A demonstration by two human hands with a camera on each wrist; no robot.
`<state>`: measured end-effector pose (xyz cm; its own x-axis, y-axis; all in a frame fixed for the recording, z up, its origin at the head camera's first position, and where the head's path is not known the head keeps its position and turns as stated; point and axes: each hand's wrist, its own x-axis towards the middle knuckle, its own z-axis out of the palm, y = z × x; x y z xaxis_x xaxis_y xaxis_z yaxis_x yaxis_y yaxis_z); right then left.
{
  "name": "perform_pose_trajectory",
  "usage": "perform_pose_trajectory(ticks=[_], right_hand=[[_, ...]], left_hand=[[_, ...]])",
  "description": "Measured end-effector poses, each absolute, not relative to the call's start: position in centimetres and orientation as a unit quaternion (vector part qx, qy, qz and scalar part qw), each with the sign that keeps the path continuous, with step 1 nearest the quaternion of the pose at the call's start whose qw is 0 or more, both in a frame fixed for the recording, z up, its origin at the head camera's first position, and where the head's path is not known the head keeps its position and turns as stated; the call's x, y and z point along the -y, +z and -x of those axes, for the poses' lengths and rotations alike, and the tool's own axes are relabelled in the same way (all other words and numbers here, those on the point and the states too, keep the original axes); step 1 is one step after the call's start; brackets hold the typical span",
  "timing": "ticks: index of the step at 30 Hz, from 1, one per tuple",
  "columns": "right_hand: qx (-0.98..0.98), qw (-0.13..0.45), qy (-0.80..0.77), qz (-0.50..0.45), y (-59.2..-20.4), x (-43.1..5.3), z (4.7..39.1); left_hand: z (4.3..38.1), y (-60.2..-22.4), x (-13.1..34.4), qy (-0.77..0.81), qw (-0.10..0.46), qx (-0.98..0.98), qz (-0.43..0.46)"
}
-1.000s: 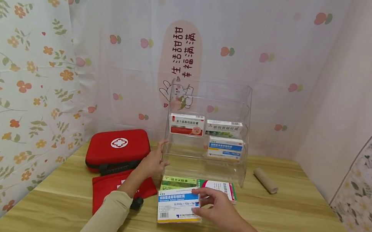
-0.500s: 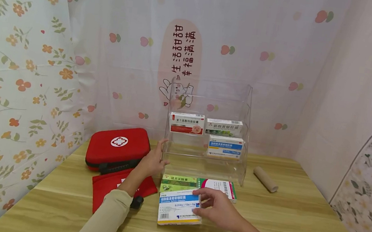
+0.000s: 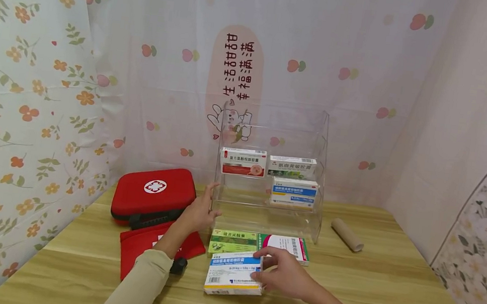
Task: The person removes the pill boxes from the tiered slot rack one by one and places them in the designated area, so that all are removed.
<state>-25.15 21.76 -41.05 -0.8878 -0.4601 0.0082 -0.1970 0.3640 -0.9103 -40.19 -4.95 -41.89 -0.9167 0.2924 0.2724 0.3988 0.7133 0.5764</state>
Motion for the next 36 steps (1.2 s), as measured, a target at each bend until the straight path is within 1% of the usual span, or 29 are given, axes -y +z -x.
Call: perform_pose_trajectory(ticks=[17, 23, 30, 36], right_hand=[[-0.825, 0.152, -0.518, 0.167, -41.7, -21.1, 25.9], [-0.818, 0.161, -0.525, 0.174, -42.1, -21.0, 26.2], [-0.816, 0.166, -0.524, 0.181, -42.2, -20.9, 26.4], [-0.831, 0.156, -0.509, 0.161, -42.3, -20.8, 26.5]], left_hand=[[40.1, -41.9, 4.9, -0.328, 0.08, 0.924, 0.178], [40.3, -41.9, 4.9, -0.331, 0.077, 0.923, 0.179], [40.3, -42.2, 4.9, -0.33, 0.074, 0.923, 0.182], [40.4, -42.3, 5.0, -0.329, 0.071, 0.925, 0.177]])
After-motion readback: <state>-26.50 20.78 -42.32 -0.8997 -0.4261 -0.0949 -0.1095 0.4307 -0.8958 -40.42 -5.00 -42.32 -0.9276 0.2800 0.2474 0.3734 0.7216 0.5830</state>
